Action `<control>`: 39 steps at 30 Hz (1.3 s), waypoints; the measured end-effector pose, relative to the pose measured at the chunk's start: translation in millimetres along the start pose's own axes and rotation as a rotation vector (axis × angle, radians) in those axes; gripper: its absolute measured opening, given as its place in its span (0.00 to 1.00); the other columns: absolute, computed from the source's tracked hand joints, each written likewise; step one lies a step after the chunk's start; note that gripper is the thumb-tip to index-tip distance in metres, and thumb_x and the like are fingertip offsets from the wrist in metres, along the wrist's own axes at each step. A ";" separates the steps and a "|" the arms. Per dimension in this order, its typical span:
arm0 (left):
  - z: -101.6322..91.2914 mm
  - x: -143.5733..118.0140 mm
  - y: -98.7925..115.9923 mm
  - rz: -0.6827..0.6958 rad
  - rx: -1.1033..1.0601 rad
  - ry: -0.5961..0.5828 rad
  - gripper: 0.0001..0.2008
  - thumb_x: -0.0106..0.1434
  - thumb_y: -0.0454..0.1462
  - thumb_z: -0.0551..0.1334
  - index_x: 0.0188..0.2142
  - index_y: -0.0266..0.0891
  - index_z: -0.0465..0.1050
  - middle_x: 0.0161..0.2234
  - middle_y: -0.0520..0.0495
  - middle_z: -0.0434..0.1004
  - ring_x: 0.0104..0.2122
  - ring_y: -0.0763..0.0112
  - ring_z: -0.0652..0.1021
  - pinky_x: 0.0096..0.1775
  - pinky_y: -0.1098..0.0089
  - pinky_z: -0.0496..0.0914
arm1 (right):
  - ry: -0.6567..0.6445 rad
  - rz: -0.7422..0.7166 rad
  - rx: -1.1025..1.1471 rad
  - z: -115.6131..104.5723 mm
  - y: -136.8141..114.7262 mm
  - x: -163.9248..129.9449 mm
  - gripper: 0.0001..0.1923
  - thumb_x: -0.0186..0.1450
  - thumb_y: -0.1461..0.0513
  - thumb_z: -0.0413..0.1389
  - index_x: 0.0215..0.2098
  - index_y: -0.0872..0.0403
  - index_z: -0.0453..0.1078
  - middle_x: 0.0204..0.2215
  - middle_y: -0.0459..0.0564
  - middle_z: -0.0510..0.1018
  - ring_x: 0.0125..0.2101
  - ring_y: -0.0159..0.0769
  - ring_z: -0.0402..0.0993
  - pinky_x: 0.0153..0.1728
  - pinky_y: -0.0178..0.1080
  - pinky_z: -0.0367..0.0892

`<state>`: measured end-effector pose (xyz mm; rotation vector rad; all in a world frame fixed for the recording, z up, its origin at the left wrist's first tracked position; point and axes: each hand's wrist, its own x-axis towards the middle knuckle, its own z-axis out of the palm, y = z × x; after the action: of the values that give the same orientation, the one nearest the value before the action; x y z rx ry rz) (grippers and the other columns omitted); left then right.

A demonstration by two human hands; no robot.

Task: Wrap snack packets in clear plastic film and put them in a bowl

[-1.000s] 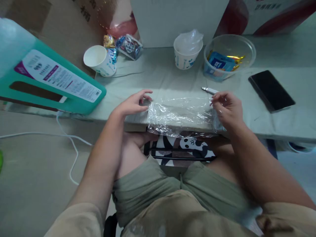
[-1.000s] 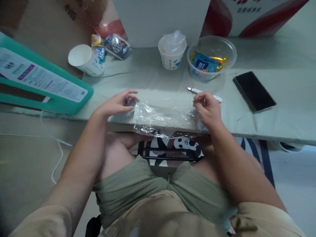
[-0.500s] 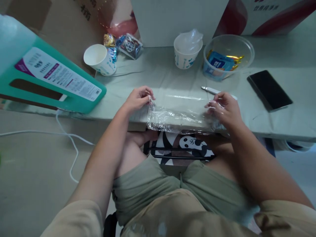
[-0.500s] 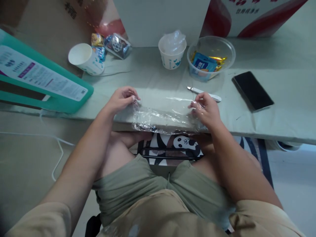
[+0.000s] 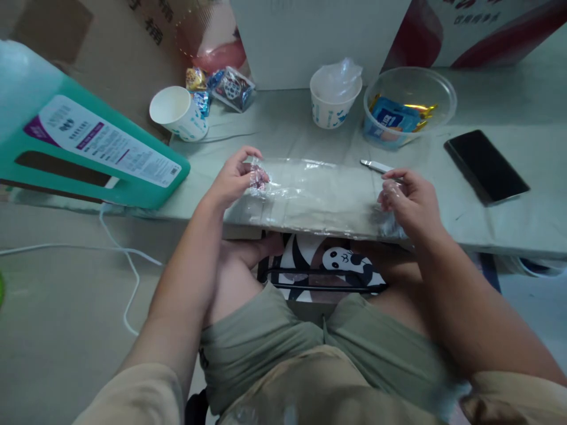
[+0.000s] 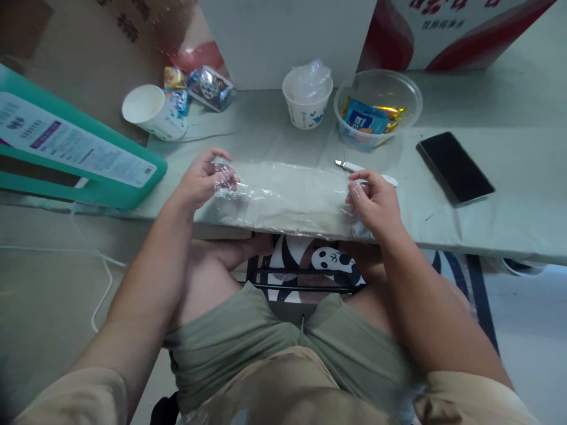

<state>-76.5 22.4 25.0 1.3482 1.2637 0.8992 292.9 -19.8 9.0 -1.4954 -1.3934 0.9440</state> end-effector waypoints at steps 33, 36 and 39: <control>3.5 25.3 -13.8 -0.220 -0.193 0.119 0.15 0.54 0.29 0.71 0.34 0.41 0.66 0.29 0.53 0.78 0.25 0.76 0.80 0.29 0.74 0.74 | -0.557 -0.706 -0.177 -6.5 -29.7 -38.5 0.04 0.62 0.62 0.56 0.29 0.48 0.71 0.49 0.49 0.84 0.57 0.51 0.76 0.56 0.56 0.69; 1.7 26.2 -12.7 -0.222 -0.199 0.121 0.13 0.54 0.30 0.70 0.33 0.40 0.67 0.29 0.52 0.78 0.26 0.75 0.80 0.29 0.74 0.74 | -0.701 -0.712 -0.405 3.6 -26.6 -44.8 0.07 0.63 0.62 0.55 0.30 0.49 0.75 0.55 0.50 0.81 0.63 0.56 0.69 0.57 0.60 0.65; 0.7 26.0 -11.5 -0.210 -0.227 0.096 0.13 0.53 0.29 0.69 0.33 0.41 0.68 0.31 0.52 0.79 0.27 0.75 0.79 0.32 0.73 0.75 | -0.816 -0.647 -0.586 15.2 -22.1 -50.5 0.10 0.66 0.57 0.57 0.33 0.49 0.81 0.62 0.51 0.77 0.67 0.64 0.61 0.61 0.69 0.58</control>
<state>-73.8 46.7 10.4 0.9855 1.3061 0.9369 266.5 -68.6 23.2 -0.8882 -2.7166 0.7669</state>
